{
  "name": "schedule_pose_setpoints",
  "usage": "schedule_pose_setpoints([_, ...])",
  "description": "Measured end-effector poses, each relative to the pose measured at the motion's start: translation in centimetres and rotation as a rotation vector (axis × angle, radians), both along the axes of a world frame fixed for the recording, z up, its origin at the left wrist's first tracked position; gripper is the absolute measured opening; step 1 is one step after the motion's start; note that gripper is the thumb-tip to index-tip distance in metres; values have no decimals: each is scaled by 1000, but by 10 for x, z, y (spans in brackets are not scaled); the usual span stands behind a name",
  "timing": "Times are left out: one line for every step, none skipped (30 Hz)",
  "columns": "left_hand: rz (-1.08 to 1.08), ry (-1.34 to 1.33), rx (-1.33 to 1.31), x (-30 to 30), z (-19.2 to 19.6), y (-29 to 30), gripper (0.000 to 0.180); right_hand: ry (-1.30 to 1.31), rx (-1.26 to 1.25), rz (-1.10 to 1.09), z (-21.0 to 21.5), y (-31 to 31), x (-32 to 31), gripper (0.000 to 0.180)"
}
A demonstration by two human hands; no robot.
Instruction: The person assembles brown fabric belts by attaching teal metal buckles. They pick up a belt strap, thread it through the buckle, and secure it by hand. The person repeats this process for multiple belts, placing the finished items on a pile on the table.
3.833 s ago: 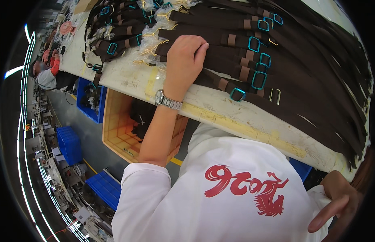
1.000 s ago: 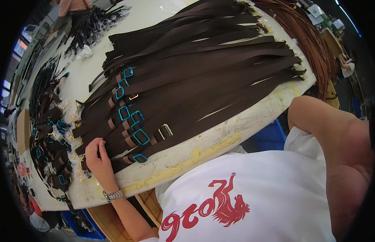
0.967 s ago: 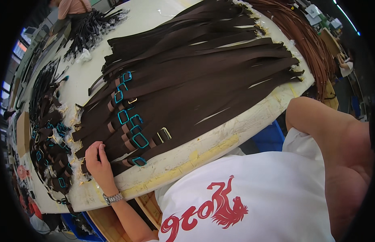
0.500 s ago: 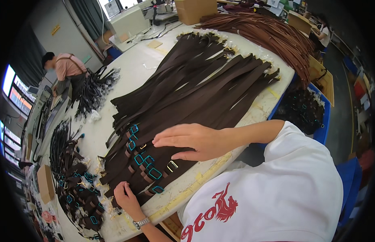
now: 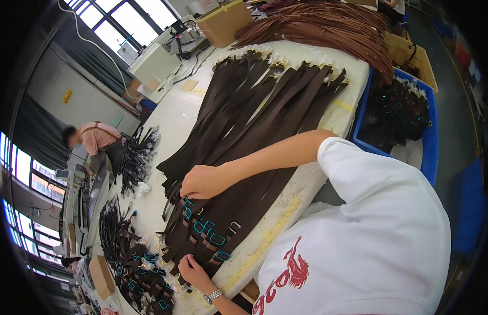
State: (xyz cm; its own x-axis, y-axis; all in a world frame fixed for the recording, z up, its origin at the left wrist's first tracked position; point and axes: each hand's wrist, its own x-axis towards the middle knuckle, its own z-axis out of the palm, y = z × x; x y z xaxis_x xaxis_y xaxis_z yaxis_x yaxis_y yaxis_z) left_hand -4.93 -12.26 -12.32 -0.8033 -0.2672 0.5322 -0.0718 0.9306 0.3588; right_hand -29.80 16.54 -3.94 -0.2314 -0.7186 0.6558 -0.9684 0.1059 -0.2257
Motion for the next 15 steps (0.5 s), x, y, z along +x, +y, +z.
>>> schedule_pose_setpoints([1, -3, -6, 0, 0, 0, 15, 0, 26, -6, -12, -34, -28, 21])
schedule_pose_setpoints([15, -11, -28, 2, -1, -2, 15, 13, 78, -48, -17, -69, -46, 24])
schedule_pose_setpoints([1, 9, -21, 2, 0, -1, 15, 32, 134, -96, -19, -100, -64, 27])
schedule_pose_setpoints([-5, 25, -34, -3, -1, 2, 16, 39, 201, -150, -27, -130, -80, 30])
schedule_pose_setpoints([-6, 38, -48, -4, -2, 4, 17, 110, 223, -170, -42, -156, -91, 30])
schedule_pose_setpoints([-12, 24, -39, -8, -1, 7, 17, 183, 247, -196, -58, -177, -104, 30])
schedule_pose_setpoints([-21, 37, -33, -12, -4, 8, 16, 259, 272, -219, -70, -196, -113, 31])
schedule_pose_setpoints([-37, 37, -35, -14, -3, 8, 16, 298, 326, -228, -85, -213, -114, 26])
schedule_pose_setpoints([-34, 29, -33, -5, -1, 7, 16, 308, 356, -213, -92, -231, -110, 25])
schedule_pose_setpoints([-22, 32, -12, -7, 0, 10, 16, 319, 389, -210, -97, -240, -116, 24])
schedule_pose_setpoints([-20, 27, 11, -13, 0, 15, 16, 319, 427, -214, -104, -243, -122, 24])
schedule_pose_setpoints([-20, 0, 35, -13, 4, 19, 12, 235, 388, -220, -105, -245, -123, 23])
schedule_pose_setpoints([-37, 4, 85, -14, 5, 21, 11, 161, 351, -228, -99, -243, -127, 23])
schedule_pose_setpoints([-64, 13, 132, -18, 7, 21, 10, -37, 152, -168, -87, -234, -133, 23])
schedule_pose_setpoints([-94, 18, 177, -19, 7, 18, 10, -241, -46, -109, -74, -222, -134, 22])
